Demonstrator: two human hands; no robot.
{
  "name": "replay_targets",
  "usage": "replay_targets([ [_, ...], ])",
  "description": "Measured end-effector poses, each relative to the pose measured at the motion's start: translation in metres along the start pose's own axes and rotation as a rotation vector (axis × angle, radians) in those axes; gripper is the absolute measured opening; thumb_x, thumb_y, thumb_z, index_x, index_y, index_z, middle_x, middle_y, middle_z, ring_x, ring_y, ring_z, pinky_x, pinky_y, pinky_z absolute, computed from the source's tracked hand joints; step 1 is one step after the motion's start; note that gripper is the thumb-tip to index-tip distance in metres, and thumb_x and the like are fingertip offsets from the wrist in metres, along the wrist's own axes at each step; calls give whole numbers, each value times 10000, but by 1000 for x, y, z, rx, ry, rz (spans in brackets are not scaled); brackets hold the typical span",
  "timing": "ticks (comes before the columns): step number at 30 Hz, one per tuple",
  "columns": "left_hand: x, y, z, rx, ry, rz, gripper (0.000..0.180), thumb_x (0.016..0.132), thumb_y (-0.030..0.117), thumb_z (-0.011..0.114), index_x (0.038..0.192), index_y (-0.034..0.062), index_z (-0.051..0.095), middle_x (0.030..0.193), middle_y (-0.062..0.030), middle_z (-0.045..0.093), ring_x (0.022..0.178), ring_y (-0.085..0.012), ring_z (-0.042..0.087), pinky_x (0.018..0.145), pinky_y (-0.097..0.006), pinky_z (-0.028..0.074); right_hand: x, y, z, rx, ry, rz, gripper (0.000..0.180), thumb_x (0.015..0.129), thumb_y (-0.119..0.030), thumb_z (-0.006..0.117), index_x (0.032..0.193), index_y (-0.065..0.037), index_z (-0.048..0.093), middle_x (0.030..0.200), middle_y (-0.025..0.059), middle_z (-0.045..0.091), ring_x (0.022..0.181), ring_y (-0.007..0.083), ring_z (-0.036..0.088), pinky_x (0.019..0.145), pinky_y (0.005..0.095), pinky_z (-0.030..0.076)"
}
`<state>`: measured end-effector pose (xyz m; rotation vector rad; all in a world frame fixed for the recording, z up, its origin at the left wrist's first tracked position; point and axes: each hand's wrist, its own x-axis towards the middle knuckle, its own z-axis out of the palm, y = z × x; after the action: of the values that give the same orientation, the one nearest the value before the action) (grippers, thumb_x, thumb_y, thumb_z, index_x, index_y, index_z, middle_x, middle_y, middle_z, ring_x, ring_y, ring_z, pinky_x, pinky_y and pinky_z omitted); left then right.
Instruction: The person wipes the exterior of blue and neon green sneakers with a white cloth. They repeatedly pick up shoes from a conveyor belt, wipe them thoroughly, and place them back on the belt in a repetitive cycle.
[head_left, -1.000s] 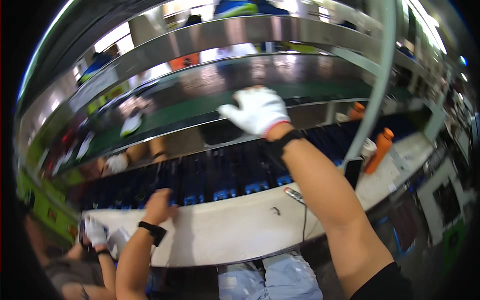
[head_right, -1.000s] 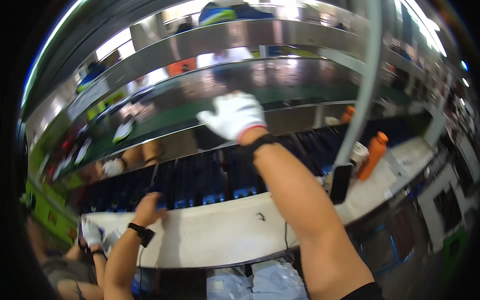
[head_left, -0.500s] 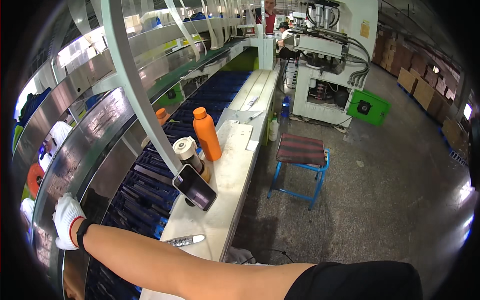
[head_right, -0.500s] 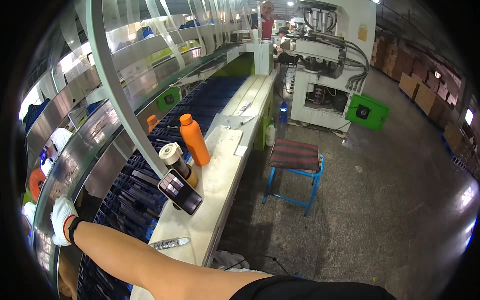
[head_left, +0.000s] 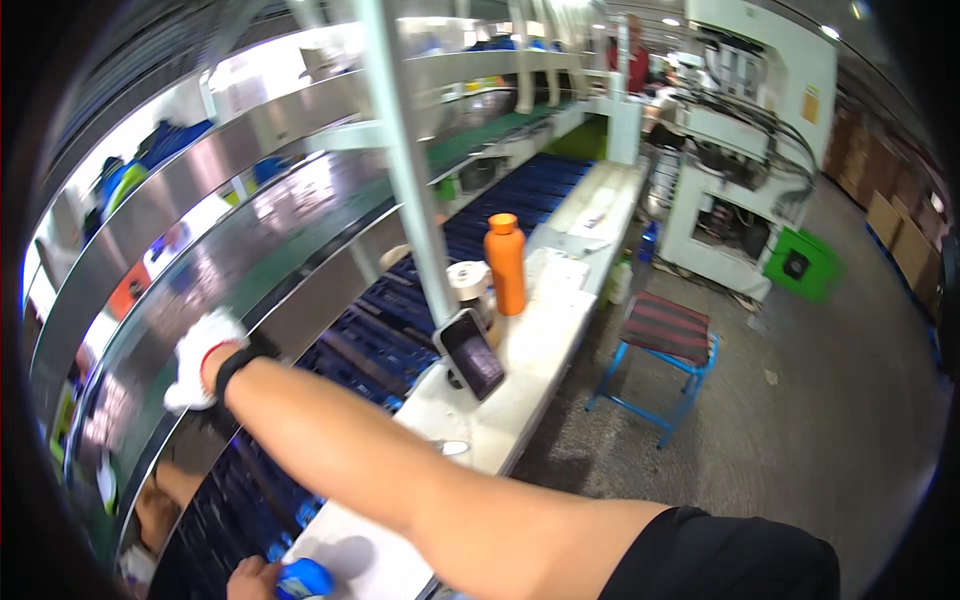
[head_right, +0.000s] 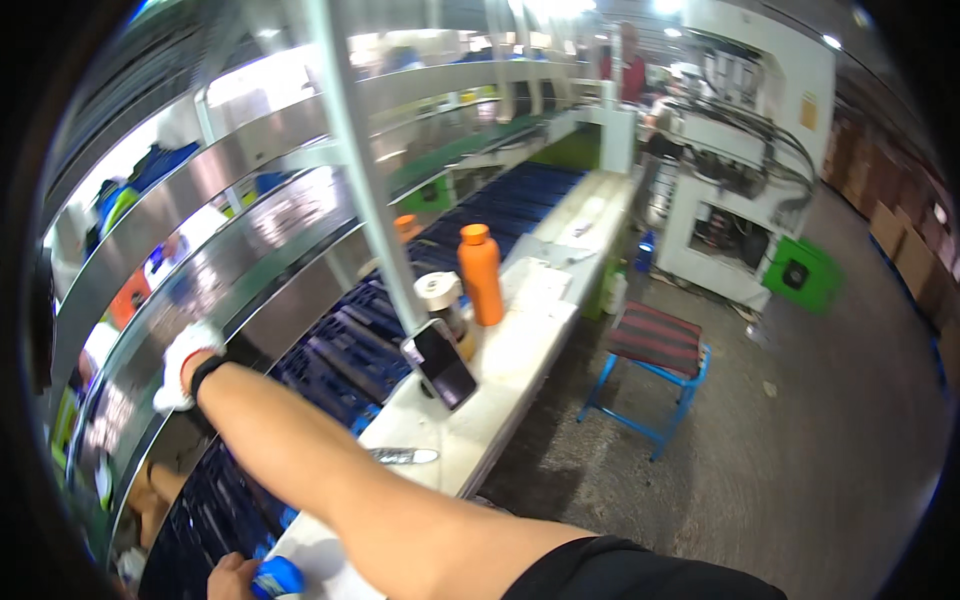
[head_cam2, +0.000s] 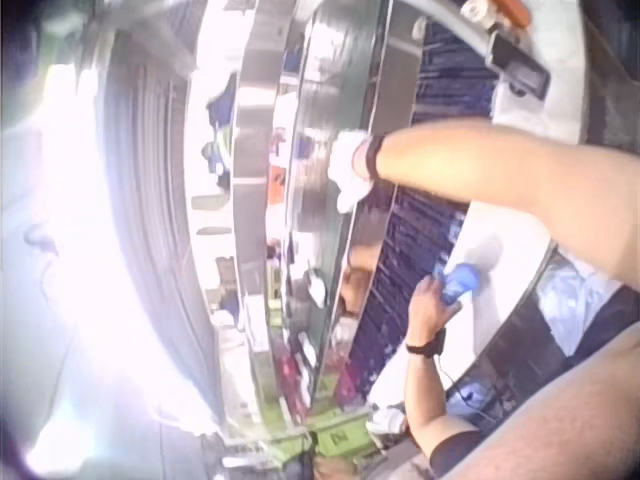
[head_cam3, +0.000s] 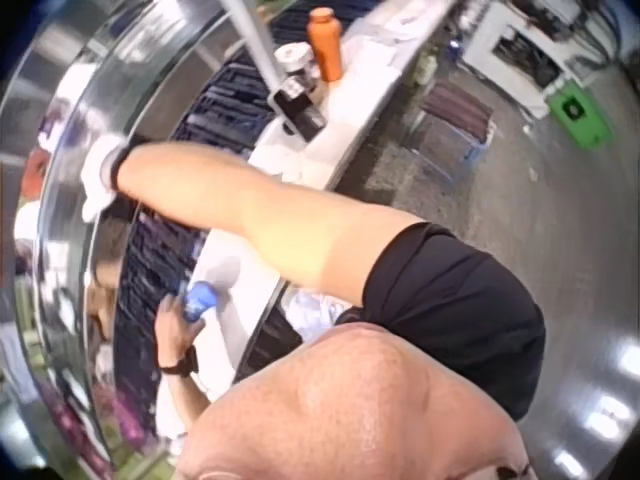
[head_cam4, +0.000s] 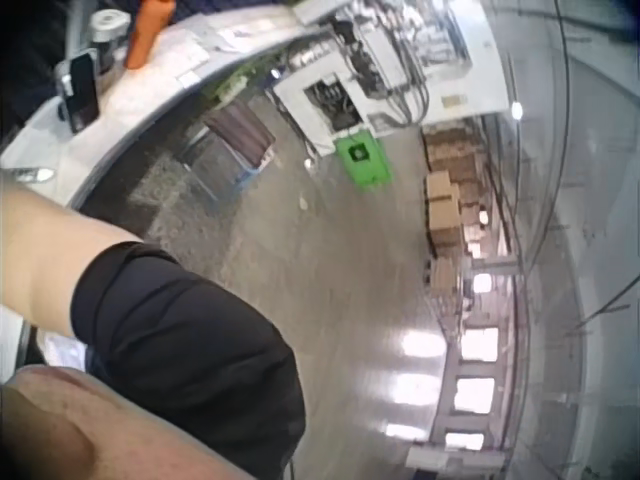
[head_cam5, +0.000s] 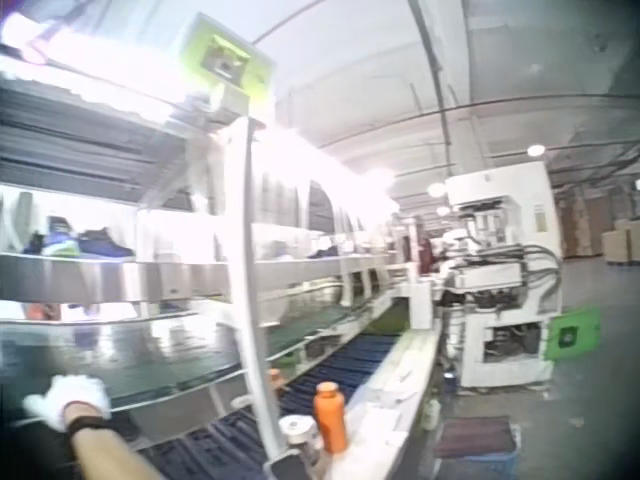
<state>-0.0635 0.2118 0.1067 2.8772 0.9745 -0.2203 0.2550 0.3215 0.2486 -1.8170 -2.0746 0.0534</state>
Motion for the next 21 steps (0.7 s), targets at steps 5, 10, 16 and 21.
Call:
replay_targets([
  [5,-38,81,60,-79,319,73,423,783,37,666,1200,50,736,1169,-239,631,1162,-472,587,1024,-558,498,2,3,-9,-53,71,-123,895,874,-792,570,1266,-22,804,1312,221,769,1275,407,708,1143,506,522],
  [10,-66,137,110,30,323,20,627,888,438,784,1438,159,668,1450,-97,671,1422,-317,600,1198,-617,408,23,-25,19,-147,102,-270,786,990,-670,459,1409,-59,723,1467,237,678,1403,409,612,1192,513,465],
  [16,-19,107,154,-2,576,160,501,965,273,753,1422,93,657,1482,-74,662,1527,-269,516,1305,-495,317,42,-84,60,-175,139,-537,432,1093,-389,473,1337,-125,712,1380,189,698,1267,413,660,1130,500,507],
  [21,-18,94,127,-138,849,106,360,993,205,747,1308,37,702,1409,-134,707,1400,-291,638,1233,-468,471,62,-148,93,-160,244,-873,414,1091,-376,483,1298,-112,726,1350,186,708,1226,385,701,1074,508,542],
])
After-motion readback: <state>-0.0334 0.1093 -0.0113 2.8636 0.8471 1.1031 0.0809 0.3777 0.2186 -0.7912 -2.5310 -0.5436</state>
